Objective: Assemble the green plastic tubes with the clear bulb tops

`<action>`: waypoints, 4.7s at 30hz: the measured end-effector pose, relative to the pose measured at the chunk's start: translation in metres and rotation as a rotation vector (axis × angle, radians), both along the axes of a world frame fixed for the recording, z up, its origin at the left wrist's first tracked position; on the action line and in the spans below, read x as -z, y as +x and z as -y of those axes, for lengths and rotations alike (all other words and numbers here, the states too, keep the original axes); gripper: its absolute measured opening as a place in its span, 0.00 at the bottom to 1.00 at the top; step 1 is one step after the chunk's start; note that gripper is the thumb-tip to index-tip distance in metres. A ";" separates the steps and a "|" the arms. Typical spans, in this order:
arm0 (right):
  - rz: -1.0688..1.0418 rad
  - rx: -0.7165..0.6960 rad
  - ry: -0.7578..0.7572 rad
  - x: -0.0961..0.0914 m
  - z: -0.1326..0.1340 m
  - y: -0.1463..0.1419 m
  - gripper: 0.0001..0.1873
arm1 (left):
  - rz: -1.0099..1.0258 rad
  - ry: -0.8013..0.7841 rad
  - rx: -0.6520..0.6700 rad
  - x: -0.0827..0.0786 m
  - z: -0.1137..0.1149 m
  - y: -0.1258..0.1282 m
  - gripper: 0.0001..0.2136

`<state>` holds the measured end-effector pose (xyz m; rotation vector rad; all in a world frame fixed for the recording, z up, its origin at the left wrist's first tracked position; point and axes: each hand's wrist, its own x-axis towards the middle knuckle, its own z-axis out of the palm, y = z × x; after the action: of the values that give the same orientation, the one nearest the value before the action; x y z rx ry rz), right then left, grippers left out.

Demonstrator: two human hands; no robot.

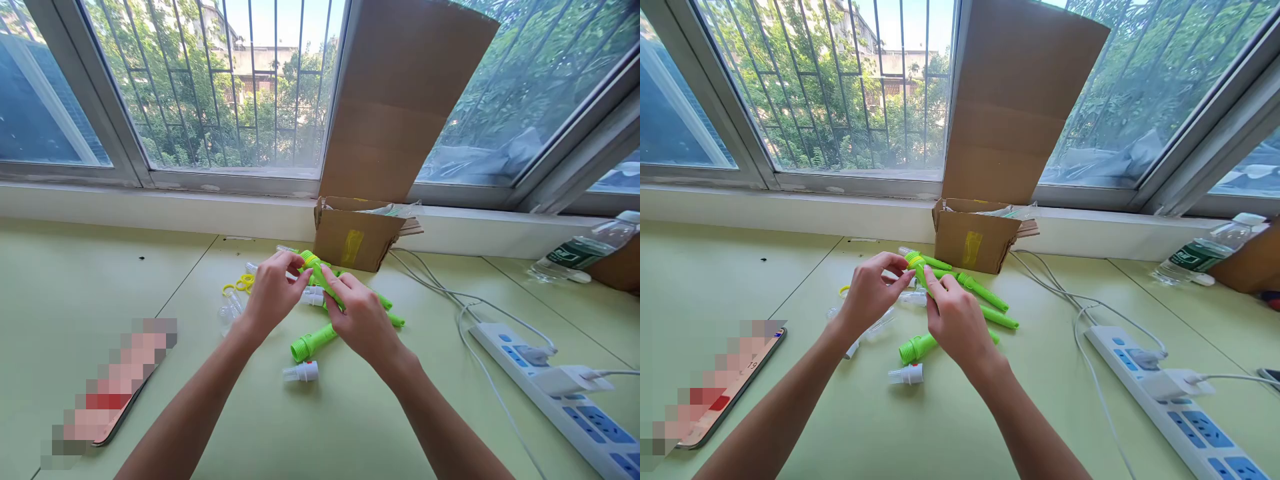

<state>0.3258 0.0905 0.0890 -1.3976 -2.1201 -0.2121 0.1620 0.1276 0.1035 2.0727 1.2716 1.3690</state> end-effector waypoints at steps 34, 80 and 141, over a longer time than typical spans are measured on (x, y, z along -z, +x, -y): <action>0.240 0.233 0.220 -0.002 -0.002 0.014 0.21 | 0.177 -0.173 0.231 0.004 0.003 0.008 0.13; 0.325 0.271 0.297 0.006 -0.009 0.015 0.28 | 0.212 -0.250 0.201 -0.001 0.000 0.005 0.12; -1.092 -0.315 -0.592 -0.010 0.004 -0.009 0.14 | 1.016 -0.545 0.616 -0.004 -0.003 0.005 0.14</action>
<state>0.3165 0.0866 0.0989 -1.0241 -1.4175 1.1244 0.1669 0.1306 0.1073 0.9824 0.4198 1.2725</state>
